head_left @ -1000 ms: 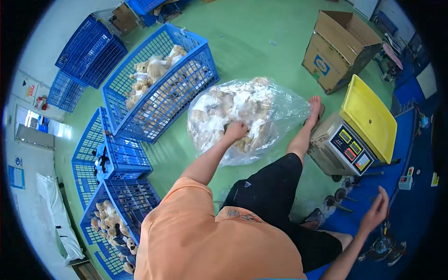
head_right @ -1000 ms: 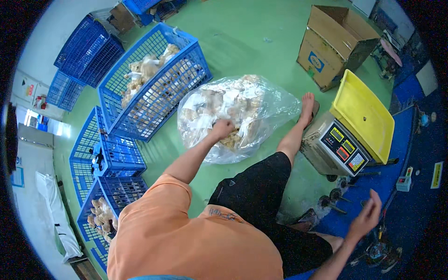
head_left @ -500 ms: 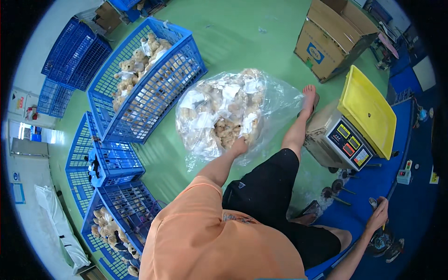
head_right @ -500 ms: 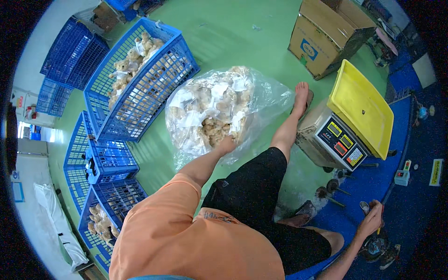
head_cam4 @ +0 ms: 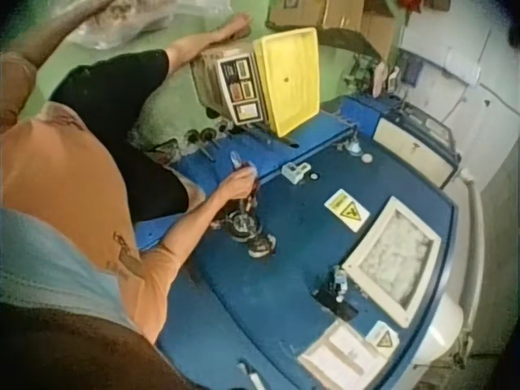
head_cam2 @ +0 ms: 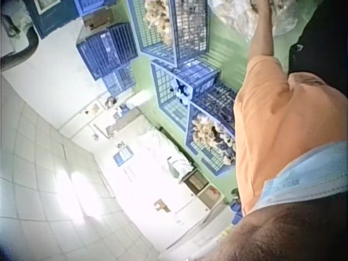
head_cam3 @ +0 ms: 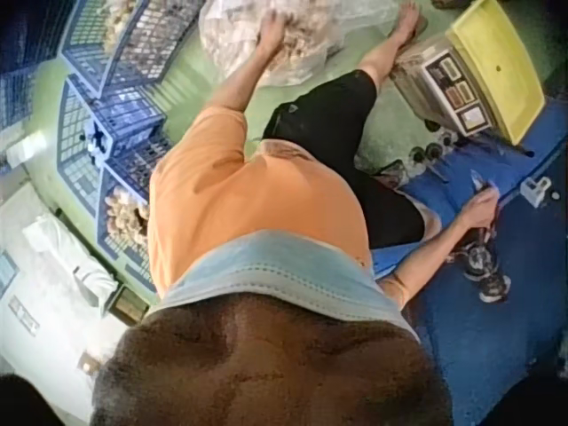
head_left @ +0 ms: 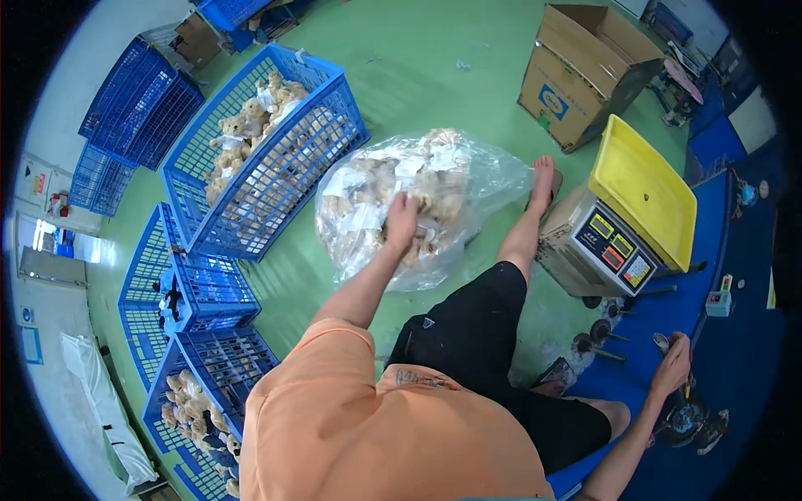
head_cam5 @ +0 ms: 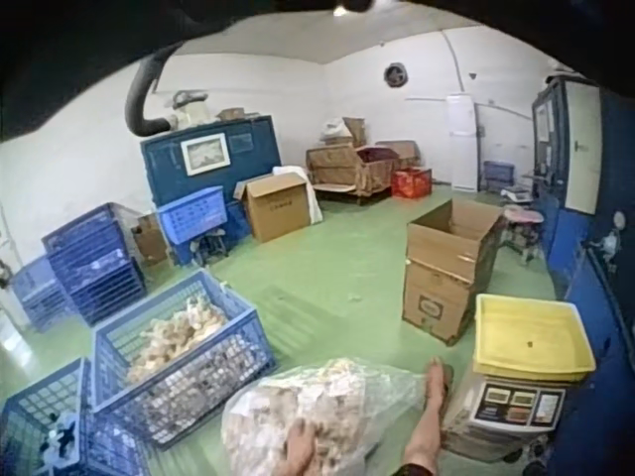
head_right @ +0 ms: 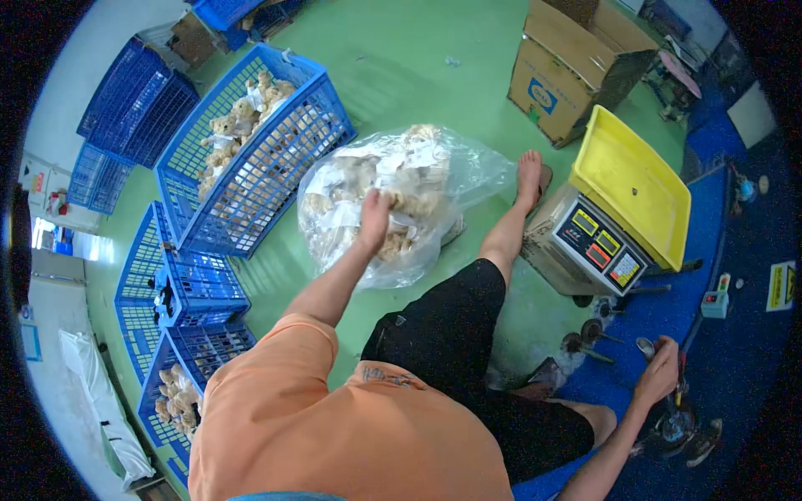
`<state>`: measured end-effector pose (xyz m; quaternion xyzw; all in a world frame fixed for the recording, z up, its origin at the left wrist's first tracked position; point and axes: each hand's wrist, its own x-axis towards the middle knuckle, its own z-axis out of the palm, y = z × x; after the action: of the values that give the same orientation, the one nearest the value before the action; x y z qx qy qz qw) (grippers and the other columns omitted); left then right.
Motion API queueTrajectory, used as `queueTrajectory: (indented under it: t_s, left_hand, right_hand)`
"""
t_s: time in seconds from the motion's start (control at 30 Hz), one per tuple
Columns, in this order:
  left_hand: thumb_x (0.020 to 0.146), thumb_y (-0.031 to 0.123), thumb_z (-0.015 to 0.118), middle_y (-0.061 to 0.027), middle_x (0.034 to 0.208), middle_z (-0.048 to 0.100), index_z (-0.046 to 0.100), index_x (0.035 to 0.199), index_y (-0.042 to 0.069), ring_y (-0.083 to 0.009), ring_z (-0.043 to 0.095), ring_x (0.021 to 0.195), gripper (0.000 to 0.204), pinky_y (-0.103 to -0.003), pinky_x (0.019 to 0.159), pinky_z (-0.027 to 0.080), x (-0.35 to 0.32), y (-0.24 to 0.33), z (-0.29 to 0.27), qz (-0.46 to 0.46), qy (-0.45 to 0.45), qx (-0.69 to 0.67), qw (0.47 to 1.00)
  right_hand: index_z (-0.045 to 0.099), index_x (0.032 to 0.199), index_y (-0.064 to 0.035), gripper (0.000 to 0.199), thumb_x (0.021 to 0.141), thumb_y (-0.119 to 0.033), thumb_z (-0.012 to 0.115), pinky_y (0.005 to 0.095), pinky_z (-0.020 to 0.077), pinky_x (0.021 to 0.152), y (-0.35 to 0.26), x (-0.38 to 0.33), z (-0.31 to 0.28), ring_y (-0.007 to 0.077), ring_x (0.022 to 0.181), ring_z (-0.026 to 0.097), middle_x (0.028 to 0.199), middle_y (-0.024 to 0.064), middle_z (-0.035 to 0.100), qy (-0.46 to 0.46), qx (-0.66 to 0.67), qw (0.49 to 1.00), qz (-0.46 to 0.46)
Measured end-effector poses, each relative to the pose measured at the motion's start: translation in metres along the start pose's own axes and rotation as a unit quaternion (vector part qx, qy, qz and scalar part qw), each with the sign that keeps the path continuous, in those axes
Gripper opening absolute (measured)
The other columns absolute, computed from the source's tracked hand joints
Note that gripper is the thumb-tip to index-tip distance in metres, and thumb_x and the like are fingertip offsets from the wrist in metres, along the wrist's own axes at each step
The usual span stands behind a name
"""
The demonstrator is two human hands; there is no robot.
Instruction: Weighing stuffed toy bears on an electronic scale and preparing them with tags and plastic bags.
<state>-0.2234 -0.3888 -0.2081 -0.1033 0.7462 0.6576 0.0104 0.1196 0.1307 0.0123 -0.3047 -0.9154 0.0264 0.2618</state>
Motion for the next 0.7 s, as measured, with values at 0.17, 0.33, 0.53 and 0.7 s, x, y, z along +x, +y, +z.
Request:
queueTrajectory:
  t_s: [0.17,0.33,0.53,0.7]
  left_hand:
    - [0.095,0.013,0.05,-0.0164,0.118,0.064,0.06,0.113,0.0,-0.0225,0.063,0.098,0.025,-0.033,0.09,0.05,-0.034,0.123,0.002,0.062,-0.154,-0.331,0.929]
    - [0.095,0.017,0.049,-0.0206,0.125,0.063,0.058,0.113,0.003,-0.0249,0.063,0.104,0.024,-0.035,0.094,0.049,-0.103,0.234,0.061,0.025,-0.369,-0.396,0.841]
    - [0.096,0.017,0.048,-0.0208,0.124,0.064,0.058,0.107,0.004,-0.0233,0.063,0.103,0.02,-0.034,0.094,0.049,-0.17,0.275,0.134,-0.075,-0.523,-0.353,0.773]
    - [0.099,0.015,0.049,-0.0163,0.105,0.067,0.057,0.096,0.004,-0.0206,0.063,0.093,0.014,-0.028,0.086,0.051,-0.219,0.271,0.182,-0.069,-0.586,-0.237,0.772]
  right_hand:
    - [0.069,0.109,-0.0083,0.031,0.104,-0.03,0.047,0.0308,0.0491,0.077,-0.057,0.002,-0.038,0.0212,0.082,0.066,0.093,0.0061,0.071,-0.077,0.084,0.99,0.08]
    - [0.068,0.106,-0.0043,0.015,0.095,-0.012,0.062,0.0272,0.0495,0.079,-0.127,-0.008,-0.049,0.0149,0.084,0.061,0.099,0.0057,0.07,-0.037,0.367,0.927,0.063]
    - [0.064,0.117,-0.0065,0.045,0.073,-0.008,0.074,0.0433,0.0534,0.083,-0.178,-0.017,-0.065,0.033,0.092,0.066,0.109,0.0062,0.069,0.09,0.214,0.949,-0.212]
    - [0.059,0.124,-0.0039,0.044,0.083,-0.011,0.07,0.0407,0.055,0.081,-0.146,-0.042,-0.04,0.0296,0.093,0.066,0.117,0.0086,0.066,-0.297,0.135,0.944,-0.042]
